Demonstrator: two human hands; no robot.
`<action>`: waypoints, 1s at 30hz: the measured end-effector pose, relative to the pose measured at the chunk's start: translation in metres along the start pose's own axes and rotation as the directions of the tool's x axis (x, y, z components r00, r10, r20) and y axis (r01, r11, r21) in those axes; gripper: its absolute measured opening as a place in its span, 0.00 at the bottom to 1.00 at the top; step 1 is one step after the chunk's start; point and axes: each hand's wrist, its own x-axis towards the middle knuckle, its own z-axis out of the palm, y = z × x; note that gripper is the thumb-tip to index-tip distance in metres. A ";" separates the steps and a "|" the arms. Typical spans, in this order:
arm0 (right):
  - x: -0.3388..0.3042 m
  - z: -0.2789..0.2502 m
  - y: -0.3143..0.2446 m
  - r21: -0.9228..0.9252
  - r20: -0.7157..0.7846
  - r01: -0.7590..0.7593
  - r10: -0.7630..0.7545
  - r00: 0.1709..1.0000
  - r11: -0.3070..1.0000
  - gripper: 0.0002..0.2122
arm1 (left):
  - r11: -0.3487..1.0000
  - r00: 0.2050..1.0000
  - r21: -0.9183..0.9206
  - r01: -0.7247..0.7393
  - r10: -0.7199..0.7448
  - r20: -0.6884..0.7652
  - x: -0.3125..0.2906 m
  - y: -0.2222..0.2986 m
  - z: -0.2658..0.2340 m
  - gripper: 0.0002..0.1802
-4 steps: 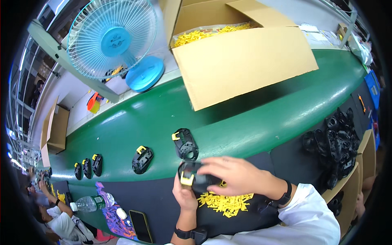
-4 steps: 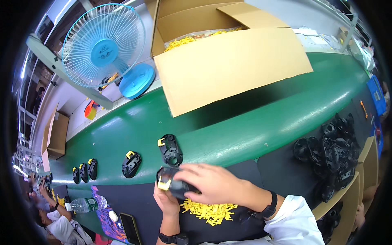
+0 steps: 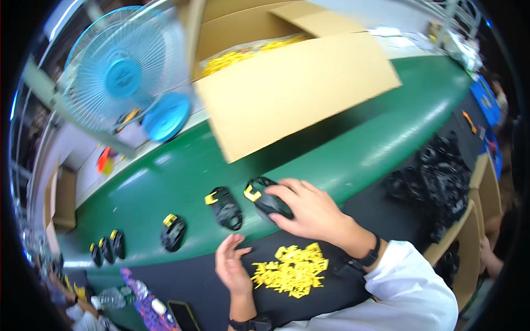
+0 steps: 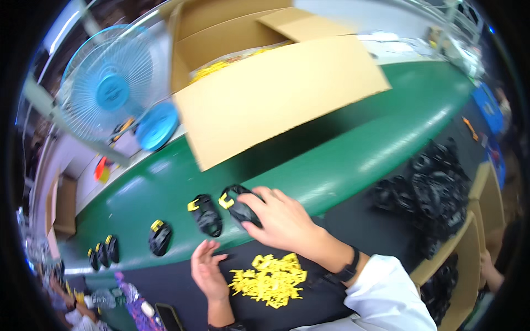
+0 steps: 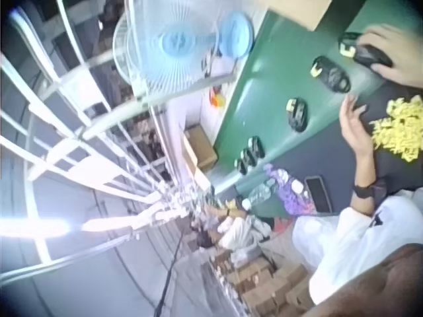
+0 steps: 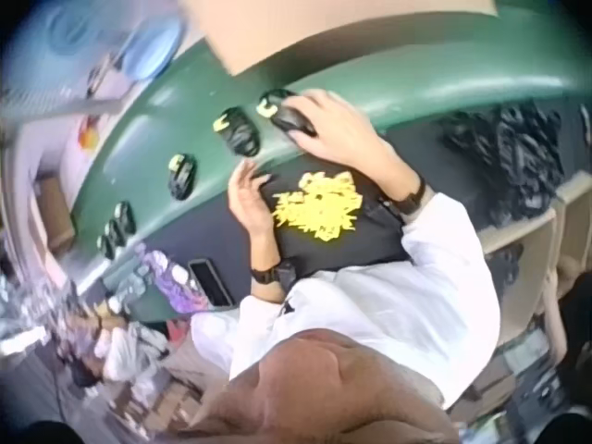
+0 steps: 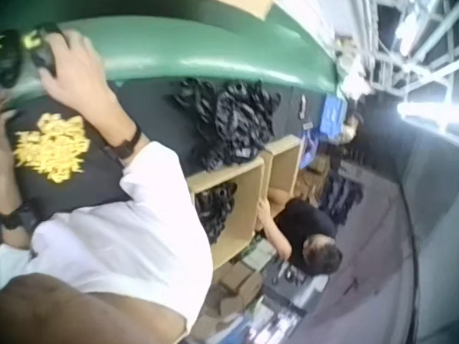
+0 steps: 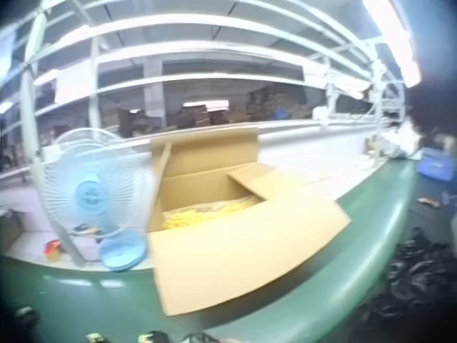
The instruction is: Insert yellow plastic clips into black electronic housing components on an assembly line.
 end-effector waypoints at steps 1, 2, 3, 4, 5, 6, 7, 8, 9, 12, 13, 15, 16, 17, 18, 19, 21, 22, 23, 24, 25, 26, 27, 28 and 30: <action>0.004 0.007 0.011 -0.077 -0.067 -0.041 0.035 0.997 0.996 0.22 | 1.000 1.000 0.017 -0.015 0.015 0.006 -0.001 -0.002 -0.005 0.37; 0.007 0.013 0.025 -0.164 -0.114 -0.061 0.043 0.993 0.985 0.23 | 0.999 1.000 0.024 -0.028 0.028 0.012 -0.002 -0.004 -0.007 0.34; 0.008 0.018 0.035 -0.219 -0.157 -0.097 0.064 0.986 0.971 0.23 | 0.999 0.999 0.033 -0.040 0.040 0.017 -0.003 -0.006 -0.008 0.31; 0.009 0.019 0.043 -0.251 -0.145 -0.148 0.114 0.983 0.957 0.24 | 0.998 0.998 0.040 -0.053 0.052 0.040 -0.003 -0.009 -0.009 0.29; 0.009 0.025 0.049 -0.227 -0.119 -0.174 0.150 0.982 0.958 0.25 | 0.996 0.997 0.061 -0.069 0.066 0.048 -0.003 -0.011 -0.010 0.26; 0.011 0.023 0.047 -0.193 -0.050 -0.187 0.180 0.982 0.963 0.26 | 0.992 0.994 0.083 -0.095 0.090 0.058 -0.002 -0.011 -0.010 0.23; 0.011 0.019 0.047 -0.159 0.022 -0.199 0.205 0.978 0.967 0.27 | 0.990 0.994 0.109 -0.091 0.083 0.074 -0.002 -0.008 -0.008 0.22; 0.008 0.016 0.048 -0.102 0.037 -0.174 0.178 0.983 0.979 0.27 | 0.991 0.994 0.104 -0.086 0.077 0.083 -0.002 -0.010 -0.007 0.21; 0.006 0.015 0.048 -0.037 0.048 -0.141 0.142 0.989 0.989 0.28 | 0.990 0.993 0.107 -0.088 0.078 0.089 -0.002 -0.011 -0.008 0.21; -0.001 -0.006 0.047 -0.050 0.155 -0.081 0.088 0.984 0.995 0.28 | 0.990 0.991 0.107 -0.090 0.078 0.107 -0.003 -0.014 -0.005 0.20; -0.002 -0.016 0.049 -0.085 0.208 -0.062 0.078 0.975 0.994 0.28 | 0.990 0.991 0.111 -0.091 0.079 0.106 -0.003 -0.014 -0.006 0.20; -0.010 -0.039 0.055 -0.154 0.203 -0.077 0.107 0.973 0.985 0.27 | 0.989 0.992 0.113 -0.093 0.083 0.093 -0.003 -0.012 -0.005 0.19; -0.012 -0.054 0.047 -0.179 0.157 -0.175 0.203 0.967 0.968 0.26 | 0.988 0.993 0.117 -0.102 0.093 0.075 -0.003 -0.012 -0.009 0.19; -0.019 -0.065 0.045 -0.263 0.028 -0.230 0.246 0.969 0.937 0.25 | 0.987 0.993 0.118 -0.105 0.099 0.058 -0.003 -0.011 -0.010 0.19; -0.031 -0.076 0.050 -0.366 -0.092 -0.308 0.295 0.951 0.878 0.24 | 0.988 0.994 0.115 -0.104 0.100 0.046 -0.003 -0.010 -0.010 0.19; -0.046 -0.088 0.052 -0.452 -0.189 -0.405 0.359 0.914 0.795 0.24 | 0.989 0.994 0.107 -0.099 0.094 0.055 -0.003 -0.010 -0.006 0.19; -0.071 -0.110 0.053 -0.584 -0.318 -0.540 0.441 0.839 0.607 0.27 | 0.987 0.994 0.128 -0.093 0.085 0.064 0.002 -0.009 0.005 0.18; -0.085 -0.112 0.063 -0.616 -0.331 -0.551 0.450 0.829 0.562 0.29 | 0.987 0.994 0.128 -0.094 0.087 0.064 0.004 -0.008 0.010 0.18; -0.089 -0.111 0.066 -0.610 -0.319 -0.600 0.532 0.784 0.518 0.31 | 0.986 0.991 0.122 -0.114 0.105 0.079 0.005 -0.008 0.007 0.20; -0.095 -0.108 0.070 -0.622 -0.309 -0.603 0.551 0.775 0.499 0.32 | 0.986 0.991 0.119 -0.118 0.109 0.084 0.007 -0.007 0.006 0.20; -0.095 -0.100 0.071 -0.637 -0.296 -0.598 0.563 0.772 0.485 0.32 | 0.985 0.991 0.120 -0.120 0.111 0.079 0.008 -0.007 0.001 0.21; -0.093 -0.089 0.070 -0.644 -0.293 -0.603 0.576 0.763 0.471 0.32 | 0.988 0.993 0.122 -0.097 0.088 0.080 0.007 -0.008 -0.008 0.21; -0.092 -0.080 0.071 -0.648 -0.284 -0.596 0.576 0.767 0.475 0.31 | 0.987 0.995 0.137 -0.086 0.077 0.068 0.005 -0.007 -0.021 0.22; -0.079 -0.069 0.061 -0.589 -0.296 -0.612 0.564 0.771 0.527 0.29 | 0.987 0.996 0.135 -0.085 0.079 0.051 0.004 -0.005 -0.032 0.21; -0.075 -0.068 0.031 -0.569 -0.294 -0.691 0.674 0.678 0.447 0.27 | 0.976 0.988 0.155 -0.150 0.141 0.070 0.004 -0.003 -0.040 0.18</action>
